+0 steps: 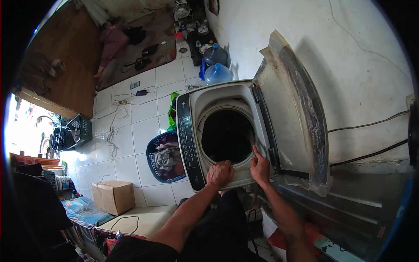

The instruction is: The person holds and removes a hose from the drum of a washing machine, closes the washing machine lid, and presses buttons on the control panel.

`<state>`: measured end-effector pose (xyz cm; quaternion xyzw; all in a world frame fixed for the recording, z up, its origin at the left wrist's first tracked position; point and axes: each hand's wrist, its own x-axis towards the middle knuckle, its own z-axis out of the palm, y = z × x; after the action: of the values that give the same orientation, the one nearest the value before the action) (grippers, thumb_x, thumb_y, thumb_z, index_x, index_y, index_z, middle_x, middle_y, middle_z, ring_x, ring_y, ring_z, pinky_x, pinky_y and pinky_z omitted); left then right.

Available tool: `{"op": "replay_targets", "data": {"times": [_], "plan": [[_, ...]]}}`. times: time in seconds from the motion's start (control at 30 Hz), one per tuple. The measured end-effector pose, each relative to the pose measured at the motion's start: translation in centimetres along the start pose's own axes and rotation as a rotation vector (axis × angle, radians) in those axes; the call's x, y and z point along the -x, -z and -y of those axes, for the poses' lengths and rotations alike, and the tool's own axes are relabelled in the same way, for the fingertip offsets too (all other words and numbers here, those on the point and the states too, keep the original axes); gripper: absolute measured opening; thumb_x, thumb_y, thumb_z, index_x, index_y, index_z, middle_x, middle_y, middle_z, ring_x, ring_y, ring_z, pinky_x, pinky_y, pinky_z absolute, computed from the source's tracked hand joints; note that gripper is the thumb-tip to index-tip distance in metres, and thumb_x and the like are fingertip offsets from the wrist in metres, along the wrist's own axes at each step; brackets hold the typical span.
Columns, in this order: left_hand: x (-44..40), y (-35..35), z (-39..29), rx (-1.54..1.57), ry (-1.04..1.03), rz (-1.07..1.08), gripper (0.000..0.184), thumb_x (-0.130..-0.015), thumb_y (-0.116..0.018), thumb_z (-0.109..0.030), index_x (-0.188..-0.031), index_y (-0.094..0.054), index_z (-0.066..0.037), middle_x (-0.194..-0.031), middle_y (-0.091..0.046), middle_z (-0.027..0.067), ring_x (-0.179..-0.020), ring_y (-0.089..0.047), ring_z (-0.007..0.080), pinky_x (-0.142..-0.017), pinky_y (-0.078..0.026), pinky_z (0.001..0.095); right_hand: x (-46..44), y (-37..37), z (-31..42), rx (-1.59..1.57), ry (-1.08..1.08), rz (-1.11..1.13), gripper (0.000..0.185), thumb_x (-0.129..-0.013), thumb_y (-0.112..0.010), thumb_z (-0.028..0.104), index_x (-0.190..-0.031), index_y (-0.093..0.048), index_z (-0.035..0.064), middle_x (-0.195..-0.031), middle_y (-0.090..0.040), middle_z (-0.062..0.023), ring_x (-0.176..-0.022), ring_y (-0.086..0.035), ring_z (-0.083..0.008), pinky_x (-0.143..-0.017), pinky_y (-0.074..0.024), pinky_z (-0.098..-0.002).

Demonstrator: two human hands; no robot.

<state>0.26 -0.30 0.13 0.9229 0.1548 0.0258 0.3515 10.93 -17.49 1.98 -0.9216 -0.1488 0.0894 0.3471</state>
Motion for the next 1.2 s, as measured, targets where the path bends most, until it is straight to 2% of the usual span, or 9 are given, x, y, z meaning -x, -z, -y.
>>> {"op": "replay_targets", "data": {"times": [0.27, 0.7, 0.87, 0.97, 1.2], "plan": [[0.1, -0.3, 0.3, -0.015, -0.018, -0.015, 0.013, -0.092, -0.065, -0.019, -0.088, -0.064, -0.007, -0.086, -0.073, 0.0147, -0.085, -0.074, 0.0371, -0.076, -0.059, 0.0524, -0.1, -0.6, -0.4, 0.057, -0.066, 0.016, 0.053, -0.096, -0.066, 0.013, -0.149, -0.064, 0.0202, -0.067, -0.059, -0.0243, -0.067, -0.062, -0.0431, -0.068, -0.0482, -0.0497], [0.1, -0.1, 0.3, -0.012, -0.006, 0.002, 0.015, -0.093, -0.064, -0.021, -0.089, -0.064, -0.006, -0.088, -0.074, 0.0159, -0.086, -0.074, 0.0377, -0.076, -0.059, 0.0531, -0.5, -1.1, -0.8, 0.101, -0.104, 0.047, 0.051, -0.095, -0.064, 0.015, -0.146, -0.066, 0.0182, -0.069, -0.062, -0.0247, -0.069, -0.064, -0.0430, -0.070, -0.0497, -0.0508], [0.0, -0.2, 0.2, -0.012, 0.007, 0.004, 0.015, -0.093, -0.064, -0.021, -0.089, -0.064, -0.007, -0.088, -0.074, 0.0156, -0.086, -0.074, 0.0377, -0.077, -0.059, 0.0529, -0.8, -0.3, 0.4, 0.136, -0.190, 0.146, 0.052, -0.095, -0.063, 0.015, -0.147, -0.066, 0.0215, -0.075, -0.066, -0.0262, -0.077, -0.068, -0.0446, -0.074, -0.0517, -0.0515], [0.0, -0.1, 0.2, -0.009, -0.001, -0.012, 0.015, -0.093, -0.064, -0.021, -0.089, -0.063, -0.007, -0.088, -0.074, 0.0153, -0.086, -0.074, 0.0377, -0.077, -0.059, 0.0528, -0.7, -0.9, -0.5, 0.162, -0.129, 0.127, 0.053, -0.094, -0.063, 0.016, -0.147, -0.066, 0.0238, -0.080, -0.069, -0.0272, -0.081, -0.070, -0.0451, -0.077, -0.0532, -0.0515], [-0.1, 0.1, 0.1, -0.015, 0.010, 0.025, 0.015, -0.093, -0.064, -0.021, -0.090, -0.064, -0.006, -0.087, -0.074, 0.0155, -0.086, -0.074, 0.0377, -0.077, -0.059, 0.0525, -1.2, -0.7, -0.1, 0.172, -0.170, 0.208, 0.054, -0.092, -0.064, 0.018, -0.146, -0.066, 0.0244, -0.087, -0.072, -0.0271, -0.087, -0.072, -0.0444, -0.081, -0.0545, -0.0523]]}}
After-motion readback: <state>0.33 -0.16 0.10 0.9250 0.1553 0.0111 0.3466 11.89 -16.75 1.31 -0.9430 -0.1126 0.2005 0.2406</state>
